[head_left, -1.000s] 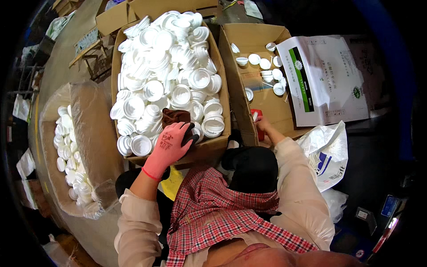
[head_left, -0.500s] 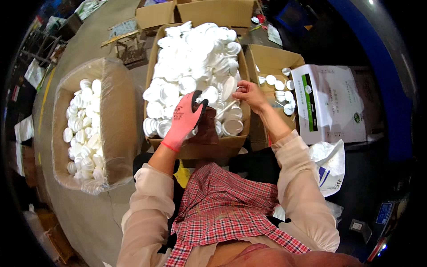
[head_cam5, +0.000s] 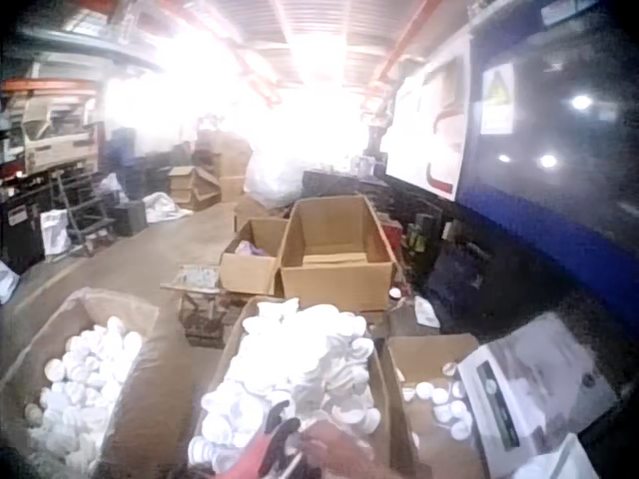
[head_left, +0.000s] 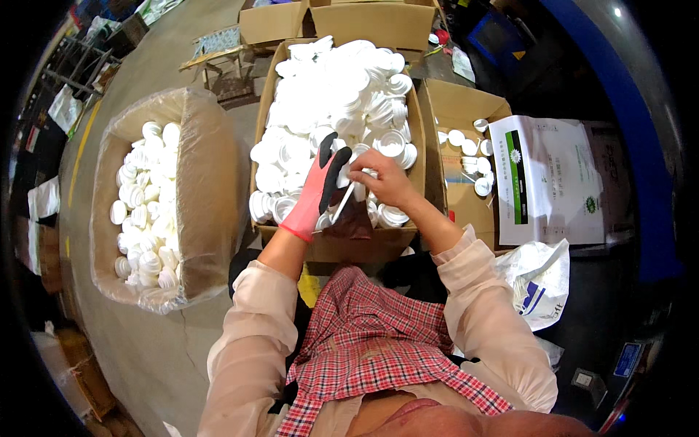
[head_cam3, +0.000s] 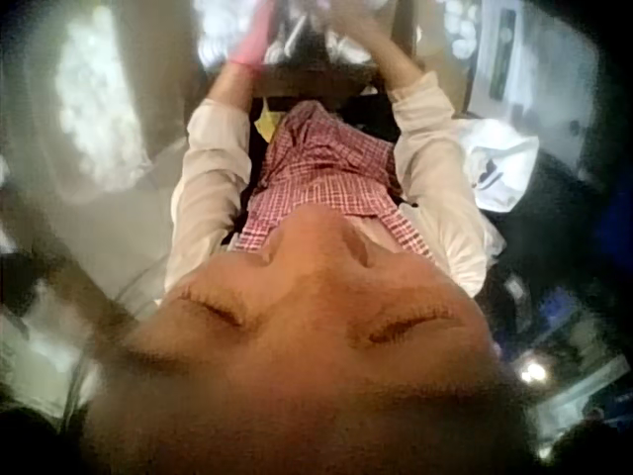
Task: The person sits on the floor and repeatedly picks up white plastic cups and lids, snaps them together, and places the assembled units into a cardboard box. The person occasionally wipes the parts with a brown cloth and transfers some items between boxes.
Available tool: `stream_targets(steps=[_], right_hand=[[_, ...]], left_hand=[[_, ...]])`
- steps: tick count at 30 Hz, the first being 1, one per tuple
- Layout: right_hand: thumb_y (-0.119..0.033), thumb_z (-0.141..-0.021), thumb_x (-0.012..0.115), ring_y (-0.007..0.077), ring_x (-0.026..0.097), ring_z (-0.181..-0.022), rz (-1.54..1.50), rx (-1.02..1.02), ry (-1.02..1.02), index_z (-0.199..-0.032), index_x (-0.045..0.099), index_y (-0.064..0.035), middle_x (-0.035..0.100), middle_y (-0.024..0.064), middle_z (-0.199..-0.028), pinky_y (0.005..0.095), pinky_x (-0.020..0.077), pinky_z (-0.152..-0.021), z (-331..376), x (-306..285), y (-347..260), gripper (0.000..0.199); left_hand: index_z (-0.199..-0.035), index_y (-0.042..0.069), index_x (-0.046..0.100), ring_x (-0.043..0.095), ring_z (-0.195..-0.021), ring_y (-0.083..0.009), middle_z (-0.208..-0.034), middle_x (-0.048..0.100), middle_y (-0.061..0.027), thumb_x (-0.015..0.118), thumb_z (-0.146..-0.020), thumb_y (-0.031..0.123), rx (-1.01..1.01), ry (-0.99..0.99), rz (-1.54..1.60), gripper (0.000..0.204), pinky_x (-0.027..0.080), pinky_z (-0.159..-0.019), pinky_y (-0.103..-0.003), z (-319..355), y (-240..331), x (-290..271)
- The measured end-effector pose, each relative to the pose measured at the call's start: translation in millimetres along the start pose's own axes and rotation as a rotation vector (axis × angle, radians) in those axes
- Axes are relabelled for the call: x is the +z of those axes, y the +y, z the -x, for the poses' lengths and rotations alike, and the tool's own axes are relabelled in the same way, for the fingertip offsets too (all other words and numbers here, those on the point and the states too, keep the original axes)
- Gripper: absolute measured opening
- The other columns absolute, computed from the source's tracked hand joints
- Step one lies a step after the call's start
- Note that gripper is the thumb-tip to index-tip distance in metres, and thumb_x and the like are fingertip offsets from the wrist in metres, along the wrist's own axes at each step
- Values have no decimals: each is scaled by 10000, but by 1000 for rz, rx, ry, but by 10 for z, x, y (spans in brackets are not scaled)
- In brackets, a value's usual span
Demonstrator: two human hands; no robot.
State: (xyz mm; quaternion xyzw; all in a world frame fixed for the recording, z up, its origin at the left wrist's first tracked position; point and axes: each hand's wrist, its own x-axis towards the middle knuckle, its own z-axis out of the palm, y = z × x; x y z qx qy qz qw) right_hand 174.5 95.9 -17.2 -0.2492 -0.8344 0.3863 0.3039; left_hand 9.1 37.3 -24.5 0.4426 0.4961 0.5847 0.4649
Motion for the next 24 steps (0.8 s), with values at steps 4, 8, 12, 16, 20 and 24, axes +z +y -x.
stream_targets(steps=[4,8,12,16,20,24], right_hand=[[-116,-840,659,272,566,-798,94,-313,-255,-838,604,-18,586,117,-817,364,454,-737,16,-164,-51,113],[-111,-875,621,235,596,-818,-34,152,9,-888,604,2,609,114,-846,323,467,-743,624,-860,-350,115],[-168,-902,596,206,606,-749,442,685,285,-946,643,-5,648,120,-848,316,472,-697,2034,-2108,-562,176],[-118,-844,655,234,632,-832,1124,728,70,-988,667,2,652,141,-929,334,496,-761,3163,-2607,-831,187],[-103,-855,638,318,637,-899,454,682,193,-1014,665,-1,650,149,-971,365,501,-800,2143,-1852,-839,191],[-111,-828,634,333,556,-1010,411,133,-135,-1054,629,-27,605,145,-990,418,451,-869,1155,-578,-226,241]], left_hand=[[-1253,29,522,533,-1130,-325,-1257,536,-180,679,-716,70,287,-282,-455,560,425,-978,-374,64,-344,-146],[-1294,4,436,593,-1049,-260,-1176,577,-170,779,-719,58,625,1,-850,671,499,-890,-372,77,-181,-327],[-1304,-14,384,625,-1054,-285,-1154,586,-160,773,-743,2,93,-168,95,682,531,-877,-391,-9,60,-246],[-1214,-24,405,634,-1038,-288,-1116,600,-147,801,-721,26,296,-121,-215,634,539,-860,-393,-1,104,-181],[-1238,-40,447,619,-1096,-227,-1089,668,-120,733,-826,212,55,-178,194,561,449,-971,-386,99,242,-177],[-1173,-32,487,651,-986,-189,-984,699,-84,799,-750,230,220,-109,117,587,486,-873,-335,116,238,-285]])
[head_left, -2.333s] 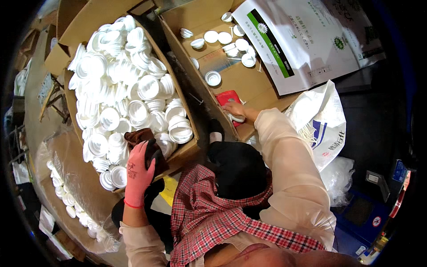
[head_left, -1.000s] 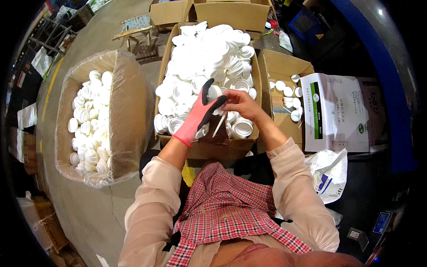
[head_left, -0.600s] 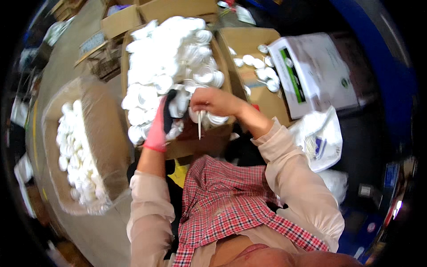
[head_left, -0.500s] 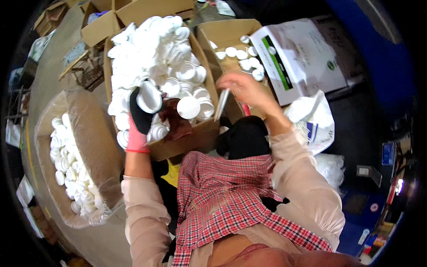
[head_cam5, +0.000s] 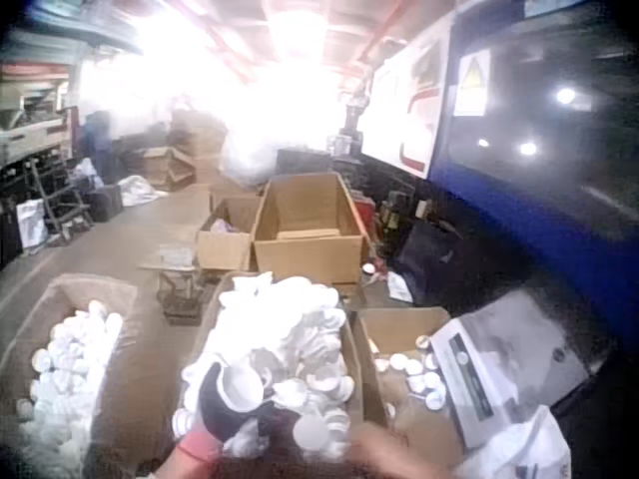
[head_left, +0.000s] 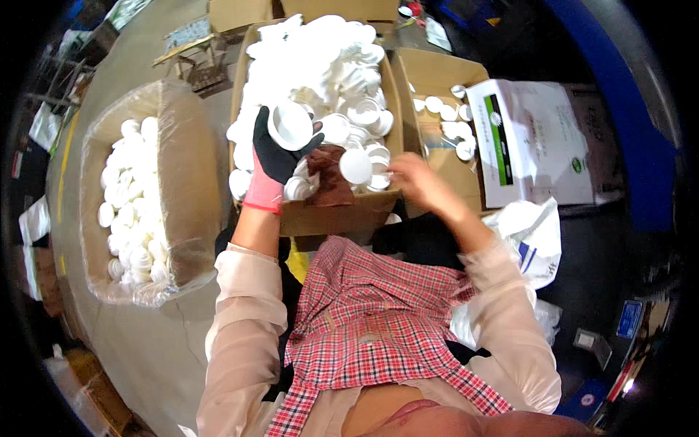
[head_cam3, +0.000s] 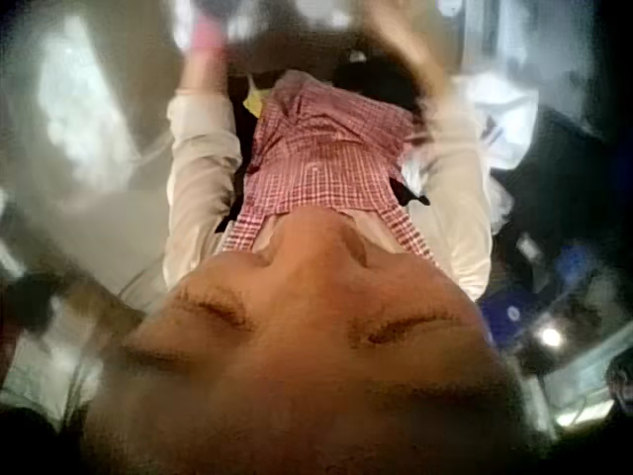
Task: The person sits on the floor and repeatedly picks up white plastic cups and lids, snaps them together, and places the assembled units into a cardboard box. The person occasionally wipes the parts with a brown cloth and transfers some items between boxes.
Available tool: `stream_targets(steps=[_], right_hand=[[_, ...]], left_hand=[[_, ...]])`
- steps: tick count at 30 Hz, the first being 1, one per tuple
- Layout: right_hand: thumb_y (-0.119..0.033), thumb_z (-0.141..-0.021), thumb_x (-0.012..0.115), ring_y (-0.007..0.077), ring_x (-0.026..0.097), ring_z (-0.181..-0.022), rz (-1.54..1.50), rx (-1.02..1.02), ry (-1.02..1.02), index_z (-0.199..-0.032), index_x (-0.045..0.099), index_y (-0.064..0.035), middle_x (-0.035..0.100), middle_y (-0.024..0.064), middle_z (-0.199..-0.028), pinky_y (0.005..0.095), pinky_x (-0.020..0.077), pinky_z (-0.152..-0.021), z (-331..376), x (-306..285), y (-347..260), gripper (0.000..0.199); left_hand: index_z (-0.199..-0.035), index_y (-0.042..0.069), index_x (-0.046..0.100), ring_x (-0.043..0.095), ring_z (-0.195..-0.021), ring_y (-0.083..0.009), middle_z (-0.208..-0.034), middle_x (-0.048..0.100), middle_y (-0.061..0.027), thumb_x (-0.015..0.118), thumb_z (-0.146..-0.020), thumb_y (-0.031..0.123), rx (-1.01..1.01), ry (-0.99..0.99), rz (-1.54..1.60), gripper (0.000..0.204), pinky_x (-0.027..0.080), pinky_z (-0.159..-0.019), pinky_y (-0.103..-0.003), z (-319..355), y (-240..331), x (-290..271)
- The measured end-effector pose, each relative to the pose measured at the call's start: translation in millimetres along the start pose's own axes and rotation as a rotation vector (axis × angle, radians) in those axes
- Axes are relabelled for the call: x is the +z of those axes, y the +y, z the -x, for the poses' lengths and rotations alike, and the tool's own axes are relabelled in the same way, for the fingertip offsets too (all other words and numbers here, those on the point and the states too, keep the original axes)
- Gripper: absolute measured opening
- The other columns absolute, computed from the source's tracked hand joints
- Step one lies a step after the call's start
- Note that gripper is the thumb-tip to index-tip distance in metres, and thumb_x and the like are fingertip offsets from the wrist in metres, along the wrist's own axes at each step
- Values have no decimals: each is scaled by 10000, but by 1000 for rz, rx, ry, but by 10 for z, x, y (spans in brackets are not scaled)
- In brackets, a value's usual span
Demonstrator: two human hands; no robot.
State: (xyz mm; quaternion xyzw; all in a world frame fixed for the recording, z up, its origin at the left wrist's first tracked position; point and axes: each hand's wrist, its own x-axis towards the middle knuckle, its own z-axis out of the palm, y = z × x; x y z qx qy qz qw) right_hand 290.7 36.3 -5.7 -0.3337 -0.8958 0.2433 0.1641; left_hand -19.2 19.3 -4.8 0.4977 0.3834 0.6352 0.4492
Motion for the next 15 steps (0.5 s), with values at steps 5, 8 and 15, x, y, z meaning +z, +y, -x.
stream_targets(steps=[5,8,15], right_hand=[[-159,-763,700,318,472,-1138,396,30,4,-1213,511,-37,557,122,-1154,503,400,-873,-868,1230,67,503],[-157,-781,680,326,471,-1145,519,73,-126,-1207,504,-41,550,129,-1166,530,387,-882,-1018,1435,171,475],[-184,-777,638,339,529,-1099,366,329,-343,-881,706,-72,655,159,-973,524,373,-938,-1335,1417,363,168]], left_hand=[[-1132,-2,487,656,-904,-177,-956,689,-83,867,-655,190,163,154,-541,639,507,-795,-316,8,-95,-219],[-1145,-4,473,647,-918,-202,-980,671,-99,868,-650,195,19,161,-199,664,503,-812,-327,-4,-55,-236],[-1238,-32,432,585,-1008,-245,-1084,576,-147,904,-600,227,250,261,-882,835,488,-845,-356,114,-254,-252]])
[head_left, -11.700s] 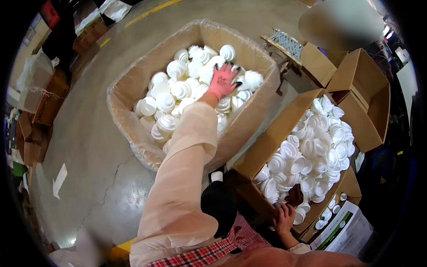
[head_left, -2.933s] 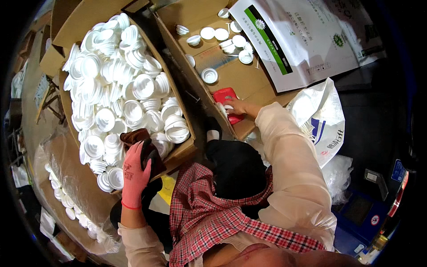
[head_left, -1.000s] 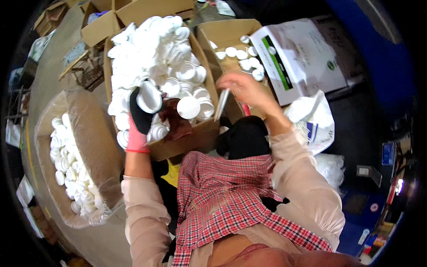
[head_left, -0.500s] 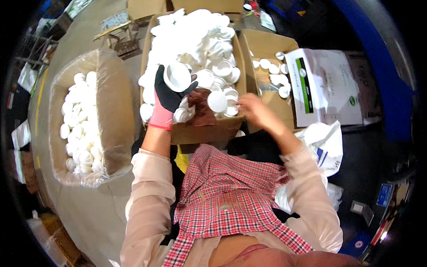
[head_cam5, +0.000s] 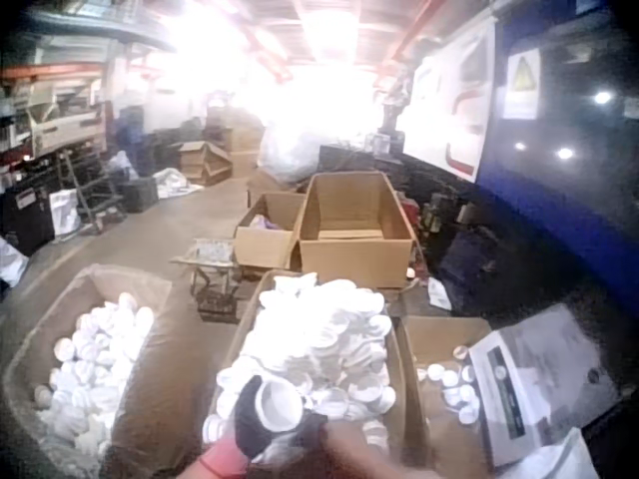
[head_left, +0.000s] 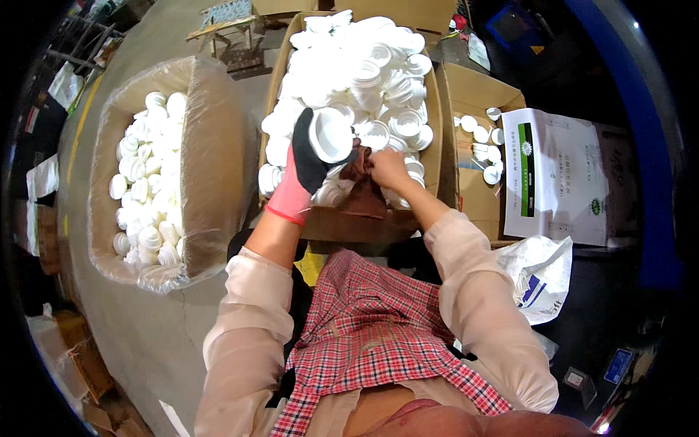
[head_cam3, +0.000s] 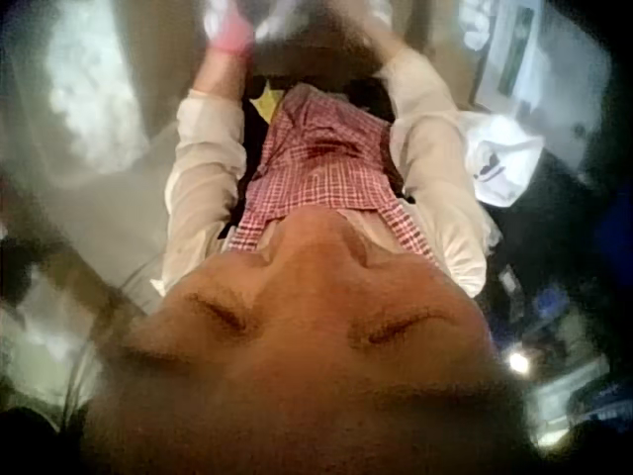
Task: The person sits on the floor and repeatedly picks up white plastic cups and lids, snaps them together, and places the assembled units into a cardboard box. The person occasionally wipes the parts with a brown cloth and transfers some items between boxes.
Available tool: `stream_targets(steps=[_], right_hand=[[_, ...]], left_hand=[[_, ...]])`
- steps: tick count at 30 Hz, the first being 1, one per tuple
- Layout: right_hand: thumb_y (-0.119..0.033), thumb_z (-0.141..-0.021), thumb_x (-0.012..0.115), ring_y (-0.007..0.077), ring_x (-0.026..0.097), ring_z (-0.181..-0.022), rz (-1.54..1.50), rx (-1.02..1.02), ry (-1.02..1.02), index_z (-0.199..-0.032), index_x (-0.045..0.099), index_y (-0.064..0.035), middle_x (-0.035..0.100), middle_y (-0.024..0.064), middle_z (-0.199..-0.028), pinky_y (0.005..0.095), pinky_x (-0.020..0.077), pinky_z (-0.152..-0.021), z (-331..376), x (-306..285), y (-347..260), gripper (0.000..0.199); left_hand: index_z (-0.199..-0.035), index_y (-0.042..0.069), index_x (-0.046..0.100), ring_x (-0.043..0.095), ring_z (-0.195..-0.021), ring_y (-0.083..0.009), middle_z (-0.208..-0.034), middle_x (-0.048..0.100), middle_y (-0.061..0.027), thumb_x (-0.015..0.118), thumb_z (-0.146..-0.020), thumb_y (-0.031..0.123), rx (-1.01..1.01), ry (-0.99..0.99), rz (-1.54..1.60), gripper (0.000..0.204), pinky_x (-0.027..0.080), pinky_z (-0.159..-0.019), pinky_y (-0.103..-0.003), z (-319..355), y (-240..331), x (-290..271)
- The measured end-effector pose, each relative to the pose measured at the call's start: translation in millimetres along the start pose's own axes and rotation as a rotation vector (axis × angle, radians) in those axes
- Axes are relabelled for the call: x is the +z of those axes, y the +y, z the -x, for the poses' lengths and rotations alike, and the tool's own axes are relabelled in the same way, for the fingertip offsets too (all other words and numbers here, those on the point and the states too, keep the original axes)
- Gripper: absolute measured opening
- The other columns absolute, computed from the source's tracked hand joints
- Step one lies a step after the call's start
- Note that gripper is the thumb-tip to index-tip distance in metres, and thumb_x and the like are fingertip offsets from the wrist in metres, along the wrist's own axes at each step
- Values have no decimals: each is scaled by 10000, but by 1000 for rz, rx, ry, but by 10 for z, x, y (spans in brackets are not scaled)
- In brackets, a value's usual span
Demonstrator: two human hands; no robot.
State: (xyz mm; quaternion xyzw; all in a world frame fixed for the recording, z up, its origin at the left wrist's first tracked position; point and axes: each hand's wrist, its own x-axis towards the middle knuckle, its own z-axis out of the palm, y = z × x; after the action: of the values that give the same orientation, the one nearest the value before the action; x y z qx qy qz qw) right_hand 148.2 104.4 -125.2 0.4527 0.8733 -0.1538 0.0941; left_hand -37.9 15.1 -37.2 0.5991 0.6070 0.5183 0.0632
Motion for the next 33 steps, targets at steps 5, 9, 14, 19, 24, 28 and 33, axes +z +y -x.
stream_targets(steps=[5,9,14,19,24,28,33], right_hand=[[-188,-805,678,257,437,-1192,-1288,-345,204,-815,587,-45,473,130,-1315,353,337,-995,246,-670,4,170],[-122,-889,643,124,477,-1047,-1489,-243,167,-1100,479,-76,499,5,-1119,279,388,-933,515,-695,-351,271],[-51,-857,642,159,601,-937,-1166,-351,567,-1125,518,-43,642,86,-991,302,479,-827,620,-916,-371,295],[-7,-785,631,344,587,-940,-739,-592,611,-1009,603,-26,581,145,-1003,373,487,-818,738,-932,-480,227],[64,-759,627,309,580,-923,-686,-771,653,-1003,616,-12,557,140,-1029,349,475,-818,914,-901,-661,256],[82,-747,623,319,568,-936,-684,-753,714,-1027,636,-25,538,157,-1050,354,474,-806,1006,-1061,-685,301],[31,-741,645,347,567,-924,-542,-687,838,-1044,638,-51,547,158,-1045,382,487,-800,884,-1107,-655,315]], left_hand=[[-1175,-6,458,611,-971,-223,-1063,596,-126,887,-622,193,-224,-49,493,728,513,-778,-340,-7,176,-40],[-1117,-5,516,645,-921,-226,-992,640,-115,873,-639,188,30,161,156,627,525,-759,-329,-47,335,-96],[-1218,-24,462,621,-1018,-252,-1103,619,-154,889,-606,162,-182,92,276,770,474,-916,-369,-89,346,-107],[-1189,-2,522,628,-984,-284,-1089,627,-166,700,-770,285,-127,40,658,538,502,-887,-384,-6,207,60],[-1275,30,475,631,-928,-334,-1070,607,-188,428,-941,477,-878,-185,1854,560,544,-826,-414,37,51,234],[-1193,12,475,602,-956,-279,-1065,583,-147,422,-967,424,-770,-253,1834,473,494,-907,-375,210,-71,331],[-1159,22,499,561,-1066,-258,-1084,561,-142,589,-887,243,110,-430,265,363,456,-892,-344,151,158,237]])
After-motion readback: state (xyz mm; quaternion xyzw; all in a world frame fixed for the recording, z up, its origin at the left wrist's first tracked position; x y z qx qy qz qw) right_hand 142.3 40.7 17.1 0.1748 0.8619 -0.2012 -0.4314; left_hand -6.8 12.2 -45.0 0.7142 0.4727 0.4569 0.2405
